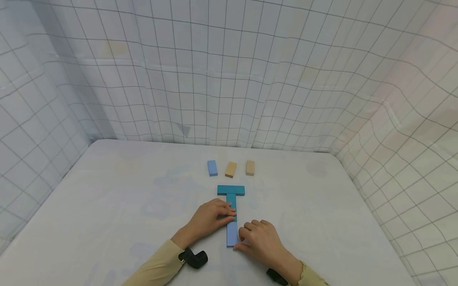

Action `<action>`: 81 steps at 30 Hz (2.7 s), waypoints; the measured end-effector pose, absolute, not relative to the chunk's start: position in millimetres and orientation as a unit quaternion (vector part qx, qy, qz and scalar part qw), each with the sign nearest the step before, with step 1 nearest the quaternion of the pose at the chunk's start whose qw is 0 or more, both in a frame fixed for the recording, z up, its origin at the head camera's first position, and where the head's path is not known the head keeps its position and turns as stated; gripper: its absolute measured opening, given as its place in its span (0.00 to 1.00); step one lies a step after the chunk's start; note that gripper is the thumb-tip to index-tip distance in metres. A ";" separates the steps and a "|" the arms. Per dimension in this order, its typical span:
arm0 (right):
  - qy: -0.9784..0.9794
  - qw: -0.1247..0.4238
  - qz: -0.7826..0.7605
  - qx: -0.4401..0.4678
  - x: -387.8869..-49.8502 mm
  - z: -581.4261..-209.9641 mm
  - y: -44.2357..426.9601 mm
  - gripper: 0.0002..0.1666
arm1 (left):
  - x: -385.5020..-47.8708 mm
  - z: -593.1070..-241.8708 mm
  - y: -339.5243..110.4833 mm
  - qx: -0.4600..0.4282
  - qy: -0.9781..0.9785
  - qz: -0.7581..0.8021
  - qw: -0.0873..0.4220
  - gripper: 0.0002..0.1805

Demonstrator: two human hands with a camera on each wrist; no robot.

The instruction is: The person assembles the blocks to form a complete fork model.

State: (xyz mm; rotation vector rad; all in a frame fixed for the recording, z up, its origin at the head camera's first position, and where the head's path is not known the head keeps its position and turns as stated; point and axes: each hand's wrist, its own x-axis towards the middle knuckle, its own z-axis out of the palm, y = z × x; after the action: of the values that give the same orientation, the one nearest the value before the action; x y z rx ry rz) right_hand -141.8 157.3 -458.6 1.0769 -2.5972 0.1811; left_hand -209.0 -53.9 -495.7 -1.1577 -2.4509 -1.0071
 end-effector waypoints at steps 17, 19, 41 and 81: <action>-0.914 0.159 0.047 0.371 -142.1 -459.3 157.1 0.22 | -203.8 -491.8 -64.9 -0.396 -0.852 -0.338 0.059 0.19; -0.915 0.156 0.043 0.371 -141.9 -458.7 157.1 0.22 | -203.6 -491.5 -64.6 -0.394 -0.851 -0.343 0.056 0.19; -0.918 0.134 0.020 0.372 -141.3 -456.8 157.1 0.22 | -200.6 -499.3 -52.6 -0.370 -0.857 -0.357 0.040 0.21; -0.865 0.211 0.131 0.436 -253.5 -448.5 203.2 0.05 | -201.6 -498.1 -51.7 -0.365 -0.850 -0.380 0.027 0.20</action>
State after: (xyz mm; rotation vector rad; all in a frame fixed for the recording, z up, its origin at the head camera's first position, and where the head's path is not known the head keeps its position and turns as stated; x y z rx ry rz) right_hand -253.5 203.2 -448.5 1.2105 -2.4052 0.3634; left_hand -201.6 -51.7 -498.1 -1.1267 -2.6239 -1.1741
